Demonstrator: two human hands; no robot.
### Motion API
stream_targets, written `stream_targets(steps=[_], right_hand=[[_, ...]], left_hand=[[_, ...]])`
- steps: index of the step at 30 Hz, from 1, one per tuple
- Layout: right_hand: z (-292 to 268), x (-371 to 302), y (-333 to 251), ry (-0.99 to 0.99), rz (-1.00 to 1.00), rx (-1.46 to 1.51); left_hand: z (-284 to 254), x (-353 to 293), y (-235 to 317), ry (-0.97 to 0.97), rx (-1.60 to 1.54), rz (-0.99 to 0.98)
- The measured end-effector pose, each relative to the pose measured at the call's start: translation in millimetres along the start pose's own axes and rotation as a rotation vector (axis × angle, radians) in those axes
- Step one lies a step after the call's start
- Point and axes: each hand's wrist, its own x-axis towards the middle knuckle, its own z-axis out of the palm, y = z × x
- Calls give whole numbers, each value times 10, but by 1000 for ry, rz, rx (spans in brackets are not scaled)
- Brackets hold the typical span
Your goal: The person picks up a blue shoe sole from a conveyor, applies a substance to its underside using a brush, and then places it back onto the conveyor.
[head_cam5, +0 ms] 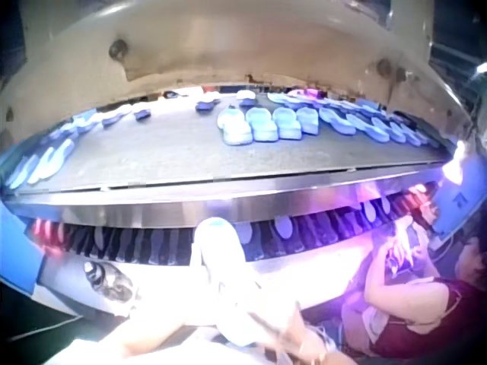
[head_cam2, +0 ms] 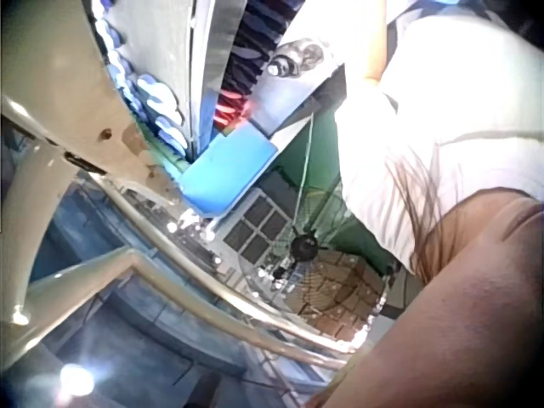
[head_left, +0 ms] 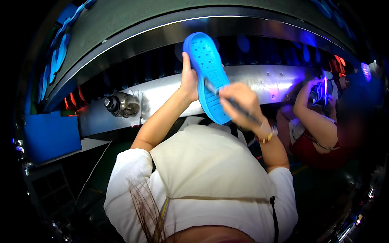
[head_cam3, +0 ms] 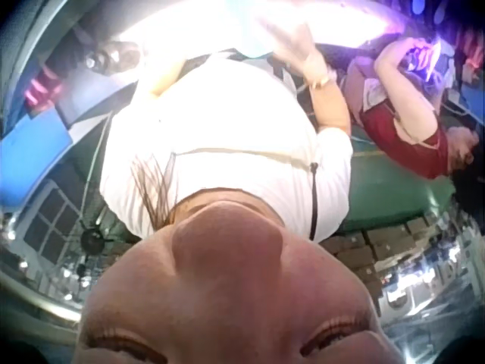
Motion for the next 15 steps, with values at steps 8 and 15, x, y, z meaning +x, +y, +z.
stream_targets(steps=[8, 15], right_hand=[[-351, 151, -163, 93, 279, 252], [-431, -45, -275, -164, 77, 432]], left_hand=[[147, -133, -43, -151, -42, 76], [230, -190, 161, -224, -60, 291]])
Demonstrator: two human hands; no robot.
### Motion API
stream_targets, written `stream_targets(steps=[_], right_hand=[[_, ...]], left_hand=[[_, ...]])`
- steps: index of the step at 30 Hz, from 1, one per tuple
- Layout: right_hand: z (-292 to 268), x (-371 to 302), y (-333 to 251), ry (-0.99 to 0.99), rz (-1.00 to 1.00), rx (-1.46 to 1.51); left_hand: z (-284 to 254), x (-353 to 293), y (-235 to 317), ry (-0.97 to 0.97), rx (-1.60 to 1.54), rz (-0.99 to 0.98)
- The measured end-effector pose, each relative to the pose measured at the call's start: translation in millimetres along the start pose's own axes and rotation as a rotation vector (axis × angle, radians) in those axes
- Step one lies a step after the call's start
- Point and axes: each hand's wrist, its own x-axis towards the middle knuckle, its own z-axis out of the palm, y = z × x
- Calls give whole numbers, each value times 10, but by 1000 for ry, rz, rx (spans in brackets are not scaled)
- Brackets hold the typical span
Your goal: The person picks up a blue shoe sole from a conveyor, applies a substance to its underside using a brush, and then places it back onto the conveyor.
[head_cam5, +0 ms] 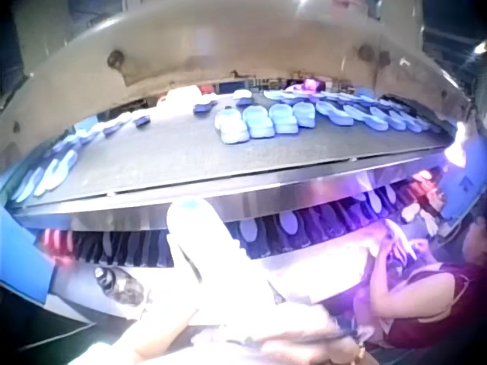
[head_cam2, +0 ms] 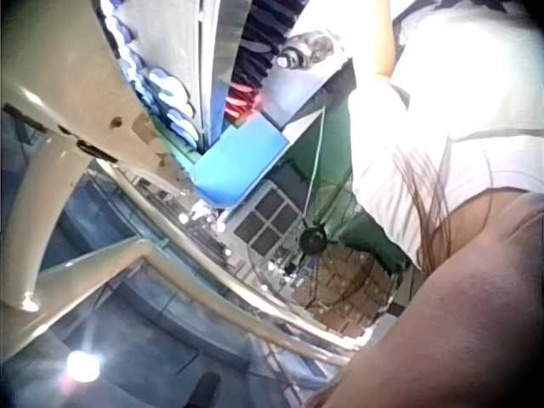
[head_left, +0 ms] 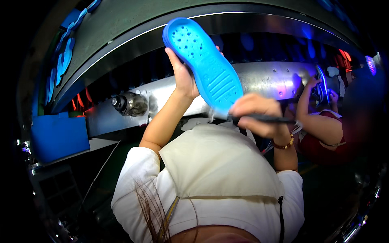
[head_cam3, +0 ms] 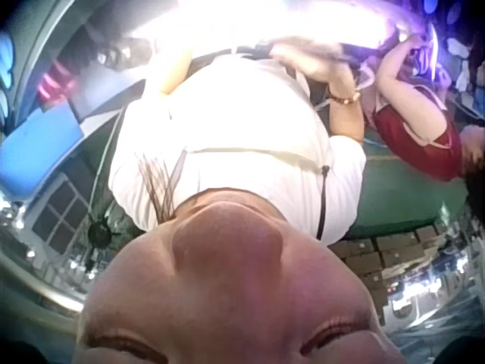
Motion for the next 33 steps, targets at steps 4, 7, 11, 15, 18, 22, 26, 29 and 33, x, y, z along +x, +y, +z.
stream_targets(steps=[4, 7, 11, 15, 18, 22, 26, 29, 33], right_hand=[[-17, -44, 82, 40, 96, -38], [-91, -80, 108, -168, -46, 90], [-96, -150, 297, 206, 185, 534], [257, -91, 149, 468, 314, 898], [421, -126, -43, 408, 329, 428], [313, -117, 27, 418, 299, 406], [350, -58, -57, 159, 82, 132], [185, -35, -8, 252, 242, 479], [43, 69, 4, -18, 44, 42]], left_hand=[[111, 56, 52, 7, 86, 25], [118, 71, 153, -132, 96, -4], [398, 43, 114, -11, 199, 37], [303, -293, -251, -98, 137, 47], [251, -327, -264, -100, 68, 0], [191, -264, -187, 81, 39, 4], [182, -241, -172, 41, 29, 18], [181, -222, -128, 47, 86, 11], [196, -176, -52, 87, 125, -3]])
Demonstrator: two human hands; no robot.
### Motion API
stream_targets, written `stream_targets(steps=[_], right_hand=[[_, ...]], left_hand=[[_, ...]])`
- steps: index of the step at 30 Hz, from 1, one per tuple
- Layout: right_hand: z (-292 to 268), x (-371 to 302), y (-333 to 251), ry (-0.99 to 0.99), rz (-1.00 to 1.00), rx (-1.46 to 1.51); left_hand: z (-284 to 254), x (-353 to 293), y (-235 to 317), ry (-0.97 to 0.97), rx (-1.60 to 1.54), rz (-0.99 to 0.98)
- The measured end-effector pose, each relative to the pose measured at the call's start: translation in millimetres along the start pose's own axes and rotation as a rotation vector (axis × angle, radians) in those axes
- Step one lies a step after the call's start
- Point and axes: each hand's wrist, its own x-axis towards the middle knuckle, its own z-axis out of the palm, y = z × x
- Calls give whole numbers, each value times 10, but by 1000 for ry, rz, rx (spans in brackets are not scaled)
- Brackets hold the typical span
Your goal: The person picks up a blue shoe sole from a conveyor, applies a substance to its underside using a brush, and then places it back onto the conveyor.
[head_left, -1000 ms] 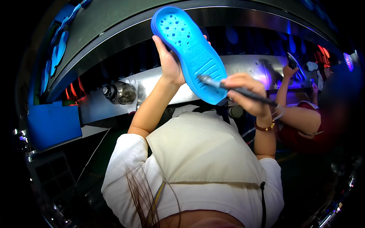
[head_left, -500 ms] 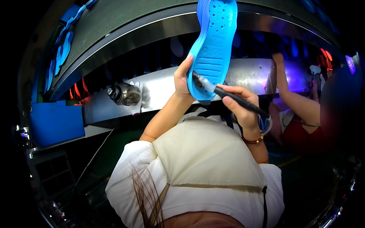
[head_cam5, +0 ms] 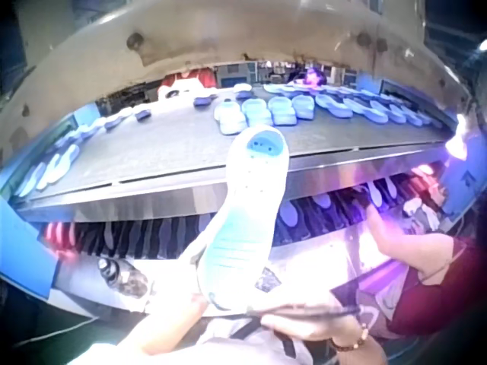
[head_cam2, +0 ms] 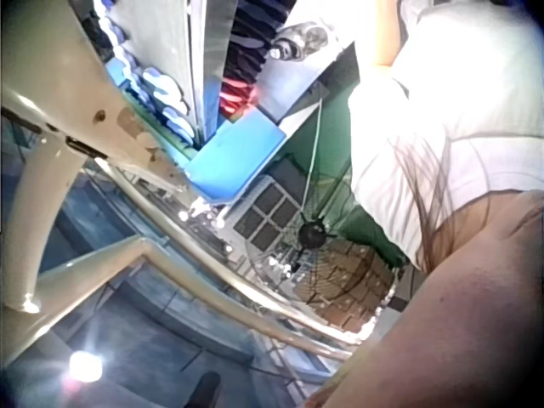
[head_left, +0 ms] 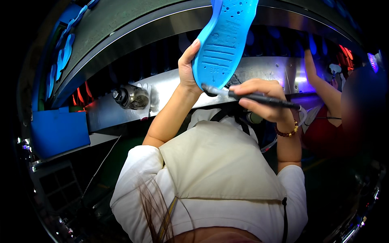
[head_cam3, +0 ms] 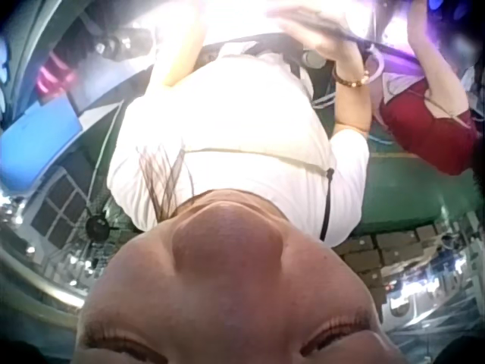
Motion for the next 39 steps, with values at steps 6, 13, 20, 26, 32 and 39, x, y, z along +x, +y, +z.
stream_targets(steps=[6, 13, 20, 26, 32, 39], right_hand=[[61, 81, -95, 43, -20, -137], [-101, 19, -112, -42, 25, -110], [-253, 30, -207, -310, 13, -92], [-314, -92, -218, -634, 188, -386], [-629, -316, 29, -399, 107, -309], [-351, -427, -44, 57, 434, 321]], left_hand=[[-31, 82, 117, -98, -1, -97], [85, 4, 206, 48, 101, -455], [121, -28, 240, 14, 638, -777], [189, -80, 245, 22, 979, -889], [222, -54, 233, 28, 990, -815], [-67, -46, -183, 34, 133, -793]])
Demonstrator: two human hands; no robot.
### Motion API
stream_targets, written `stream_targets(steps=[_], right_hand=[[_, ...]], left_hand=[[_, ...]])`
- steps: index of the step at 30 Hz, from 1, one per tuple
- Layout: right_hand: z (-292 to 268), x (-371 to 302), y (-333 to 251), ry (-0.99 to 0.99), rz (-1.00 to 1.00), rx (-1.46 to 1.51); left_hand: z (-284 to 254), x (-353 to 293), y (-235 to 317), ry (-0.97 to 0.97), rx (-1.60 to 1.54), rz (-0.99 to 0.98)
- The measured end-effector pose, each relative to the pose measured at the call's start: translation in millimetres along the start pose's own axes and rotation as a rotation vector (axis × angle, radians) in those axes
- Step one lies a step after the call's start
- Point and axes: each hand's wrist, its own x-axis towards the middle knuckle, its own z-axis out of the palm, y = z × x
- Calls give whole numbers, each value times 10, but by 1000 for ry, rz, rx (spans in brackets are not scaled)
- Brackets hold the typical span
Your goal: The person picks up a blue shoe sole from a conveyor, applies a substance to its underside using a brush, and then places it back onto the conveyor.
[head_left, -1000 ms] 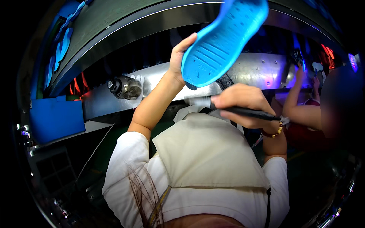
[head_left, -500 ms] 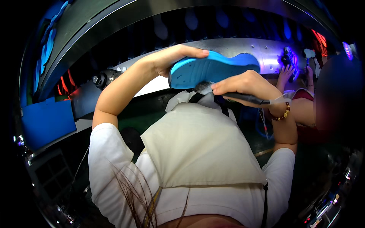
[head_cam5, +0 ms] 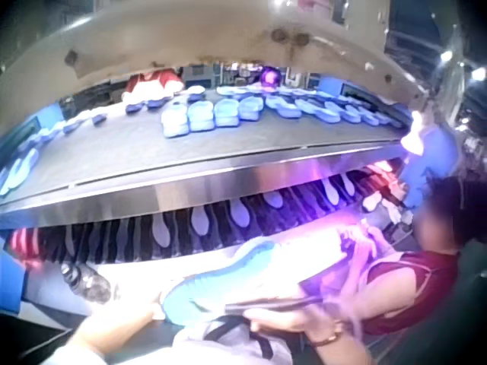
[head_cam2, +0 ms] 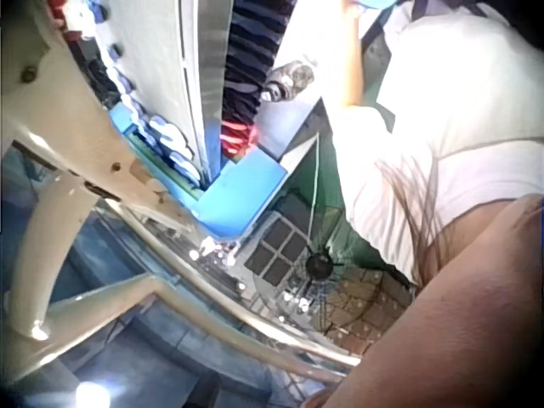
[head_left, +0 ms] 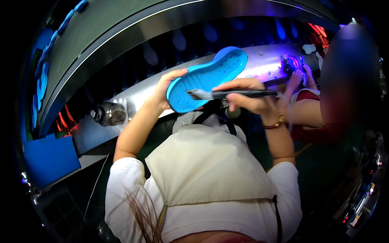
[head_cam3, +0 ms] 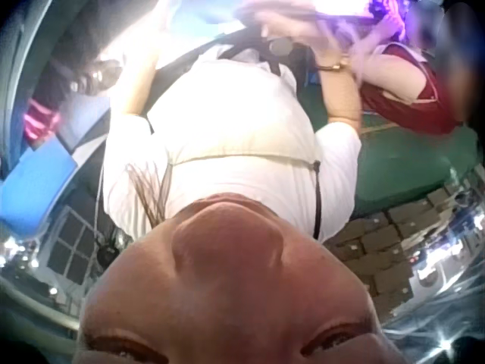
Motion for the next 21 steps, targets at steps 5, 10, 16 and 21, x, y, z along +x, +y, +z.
stream_targets(steps=[5, 10, 16, 21], right_hand=[[-387, 53, 372, 448, -111, -236], [14, 109, 693, 640, -402, -988], [298, -110, 273, 180, -246, -275], [114, -381, 137, 711, -343, -143]], left_hand=[[-72, 62, -198, -20, -186, 49], [-165, 177, -271, -49, -132, 98], [-494, -6, -283, 88, -66, 295], [-575, -385, -428, -80, -412, 328]])
